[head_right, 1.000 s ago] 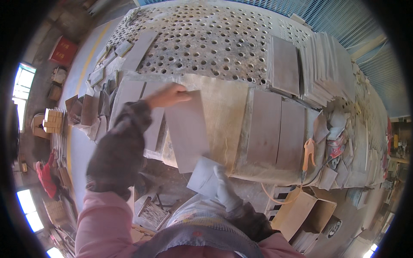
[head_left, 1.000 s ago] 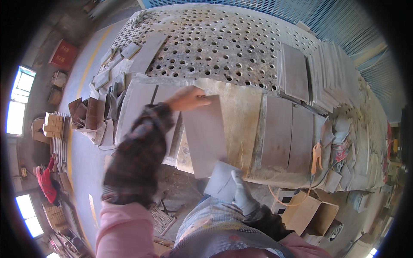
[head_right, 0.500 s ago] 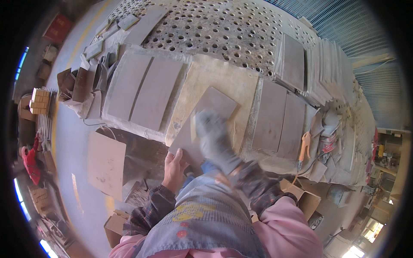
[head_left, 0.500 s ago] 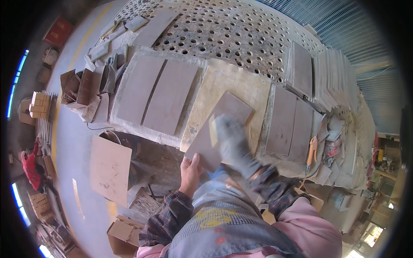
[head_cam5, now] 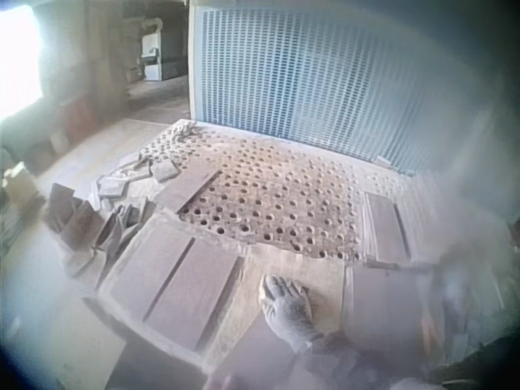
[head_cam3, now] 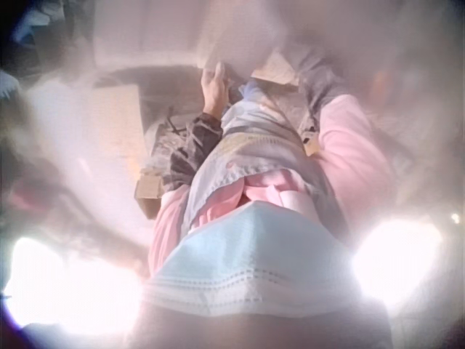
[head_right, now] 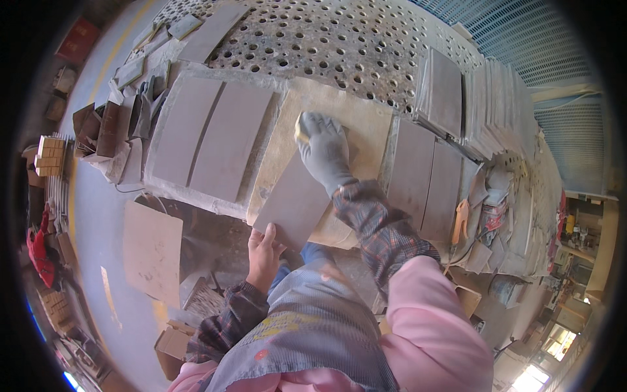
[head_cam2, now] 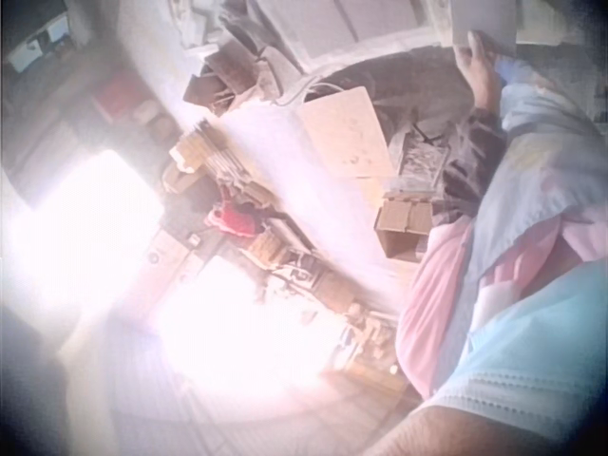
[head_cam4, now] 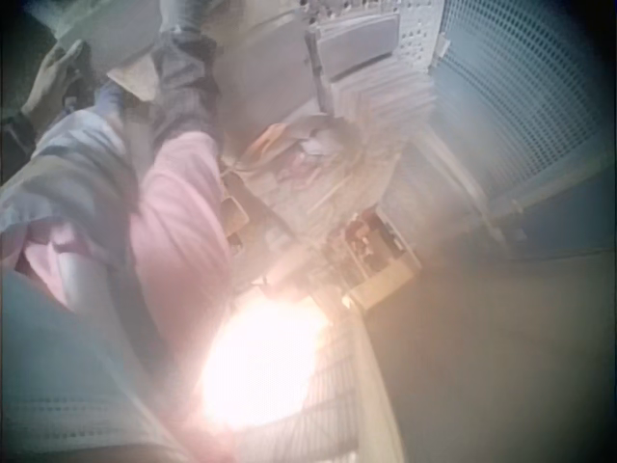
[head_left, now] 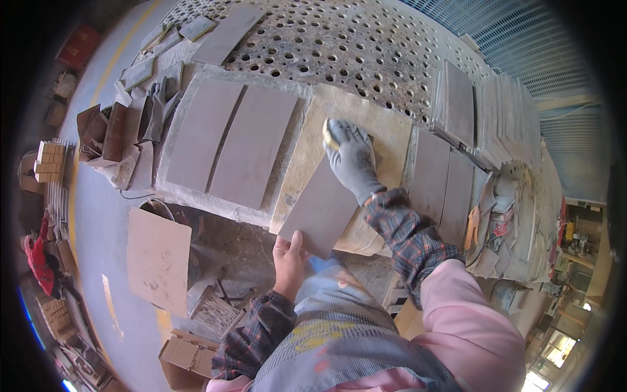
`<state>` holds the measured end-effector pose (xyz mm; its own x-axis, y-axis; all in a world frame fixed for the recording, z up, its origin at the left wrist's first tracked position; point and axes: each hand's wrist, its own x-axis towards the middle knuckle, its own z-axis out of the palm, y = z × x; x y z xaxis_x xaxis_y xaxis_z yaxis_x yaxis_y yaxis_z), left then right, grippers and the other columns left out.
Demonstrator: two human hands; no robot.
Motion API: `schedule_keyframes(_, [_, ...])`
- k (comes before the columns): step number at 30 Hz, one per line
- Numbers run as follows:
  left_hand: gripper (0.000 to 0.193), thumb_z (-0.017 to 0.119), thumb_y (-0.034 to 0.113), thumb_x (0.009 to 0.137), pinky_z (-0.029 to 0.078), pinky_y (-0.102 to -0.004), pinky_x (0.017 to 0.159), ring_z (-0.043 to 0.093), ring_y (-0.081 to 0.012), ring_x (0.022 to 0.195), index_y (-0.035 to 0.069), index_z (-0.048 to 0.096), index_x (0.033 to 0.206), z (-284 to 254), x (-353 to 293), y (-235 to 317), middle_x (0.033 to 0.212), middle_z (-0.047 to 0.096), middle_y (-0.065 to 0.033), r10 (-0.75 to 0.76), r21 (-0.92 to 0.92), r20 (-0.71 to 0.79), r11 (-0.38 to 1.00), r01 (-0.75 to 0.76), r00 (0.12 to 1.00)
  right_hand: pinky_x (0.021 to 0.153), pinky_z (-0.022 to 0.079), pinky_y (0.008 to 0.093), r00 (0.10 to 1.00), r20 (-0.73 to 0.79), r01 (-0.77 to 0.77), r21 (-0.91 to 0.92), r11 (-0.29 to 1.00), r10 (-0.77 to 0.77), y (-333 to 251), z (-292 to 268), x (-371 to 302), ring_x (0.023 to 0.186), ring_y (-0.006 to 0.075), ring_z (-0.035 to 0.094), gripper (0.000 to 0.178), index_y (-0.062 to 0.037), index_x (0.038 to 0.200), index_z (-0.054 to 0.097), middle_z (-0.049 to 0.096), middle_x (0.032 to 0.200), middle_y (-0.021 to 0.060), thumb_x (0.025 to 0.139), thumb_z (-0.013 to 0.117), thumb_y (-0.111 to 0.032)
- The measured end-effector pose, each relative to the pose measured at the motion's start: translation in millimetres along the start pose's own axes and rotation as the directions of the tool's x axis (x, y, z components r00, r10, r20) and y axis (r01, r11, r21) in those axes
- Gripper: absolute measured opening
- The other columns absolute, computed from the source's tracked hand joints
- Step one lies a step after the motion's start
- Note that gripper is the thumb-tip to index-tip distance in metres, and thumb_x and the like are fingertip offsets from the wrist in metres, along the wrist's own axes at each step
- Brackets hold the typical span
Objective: The person sands rectangular ceramic tiles on a perforated workbench using a sanding block and a cylindrical sanding tool. They flip tiles to sand both sides, then place finished tiles into a cardboard box on a pallet.
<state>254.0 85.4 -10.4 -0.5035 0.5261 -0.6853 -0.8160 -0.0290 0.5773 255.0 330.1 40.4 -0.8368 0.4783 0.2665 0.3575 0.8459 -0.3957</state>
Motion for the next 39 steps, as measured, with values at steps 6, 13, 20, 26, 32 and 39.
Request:
schedule_keyframes(6, [0.029, 0.058, 0.017, 0.11, 0.06, -0.0326, 0.081, 0.069, -0.0137, 0.1, 0.009, 0.056, 0.138, 0, -3, 2, 0.118, 0.068, -0.0024, 0.004, -0.002, -0.01, 1.0, -0.004, 1.0, 0.116, 0.043, 0.0526, 0.974, -0.07, 0.219, 0.093, 0.971, -0.213, -15, 0, -33, 0.128, 0.0413, 0.063, 0.051, -0.0026, 0.138, 0.064, 0.071, 0.128, 0.0201, 0.094, 0.07, -0.028])
schedule_keyframes(13, [0.029, 0.057, 0.017, 0.111, 0.061, -0.0345, 0.085, 0.07, -0.016, 0.107, 0.009, 0.055, 0.139, 4, -2, 3, 0.126, 0.068, -0.0056, 0.032, -0.035, 0.006, 0.999, -0.032, 0.999, 0.111, 0.045, 0.0516, 0.98, 0.01, 0.199, 0.009, 0.98, -0.199, -38, -21, -40, 0.124, 0.0408, 0.063, 0.05, 0.002, 0.131, 0.066, 0.07, 0.129, 0.023, 0.088, 0.075, -0.021])
schedule_keyframes(20, [0.028, 0.056, 0.018, 0.111, 0.06, -0.0356, 0.089, 0.069, -0.0167, 0.107, 0.009, 0.056, 0.138, 10, -7, 11, 0.126, 0.068, -0.0065, 0.002, 0.003, -0.015, 1.0, -0.002, 1.0, 0.116, 0.038, 0.0555, 0.973, -0.131, -0.201, -0.078, 0.976, 0.19, 11, -10, -47, 0.132, 0.0417, 0.059, 0.052, -0.0025, 0.143, 0.06, 0.06, 0.145, 0.0236, 0.094, 0.067, -0.019])
schedule_keyframes(26, [0.029, 0.056, 0.019, 0.112, 0.059, -0.0366, 0.09, 0.069, -0.0175, 0.109, 0.009, 0.056, 0.139, 13, -11, 15, 0.126, 0.068, -0.0055, 0.004, -0.039, 0.038, 0.999, -0.003, 0.999, 0.105, 0.047, 0.0507, 0.981, -0.02, -0.175, 0.346, 0.922, 0.194, 35, -6, -69, 0.118, 0.0389, 0.065, 0.051, -0.0054, 0.144, 0.059, 0.064, 0.136, 0.0228, 0.096, 0.068, -0.02])
schedule_keyframes(32, [0.024, 0.057, 0.015, 0.111, 0.061, -0.0335, 0.081, 0.069, -0.0145, 0.1, 0.008, 0.056, 0.134, 18, -10, 17, 0.119, 0.068, -0.0052, 0.003, -0.087, -0.012, 0.996, -0.004, 1.0, 0.097, 0.05, 0.0521, 0.977, 0.019, 0.212, 0.057, 0.976, -0.214, -49, -45, -85, 0.109, 0.0382, 0.067, 0.037, -0.0027, 0.134, 0.065, 0.07, 0.115, 0.0182, 0.098, 0.066, -0.014])
schedule_keyframes(39, [0.025, 0.057, 0.018, 0.111, 0.06, -0.0343, 0.08, 0.069, -0.0151, 0.1, 0.007, 0.056, 0.134, 21, -11, 20, 0.12, 0.067, -0.0049, 0.018, -0.053, -0.016, 0.998, -0.019, 1.0, 0.1, 0.052, 0.0497, 0.98, -0.172, 0.078, -0.127, 0.989, -0.099, -4, -10, -32, 0.111, 0.038, 0.068, 0.038, -0.0032, 0.128, 0.068, 0.072, 0.12, 0.0202, 0.095, 0.07, -0.021])
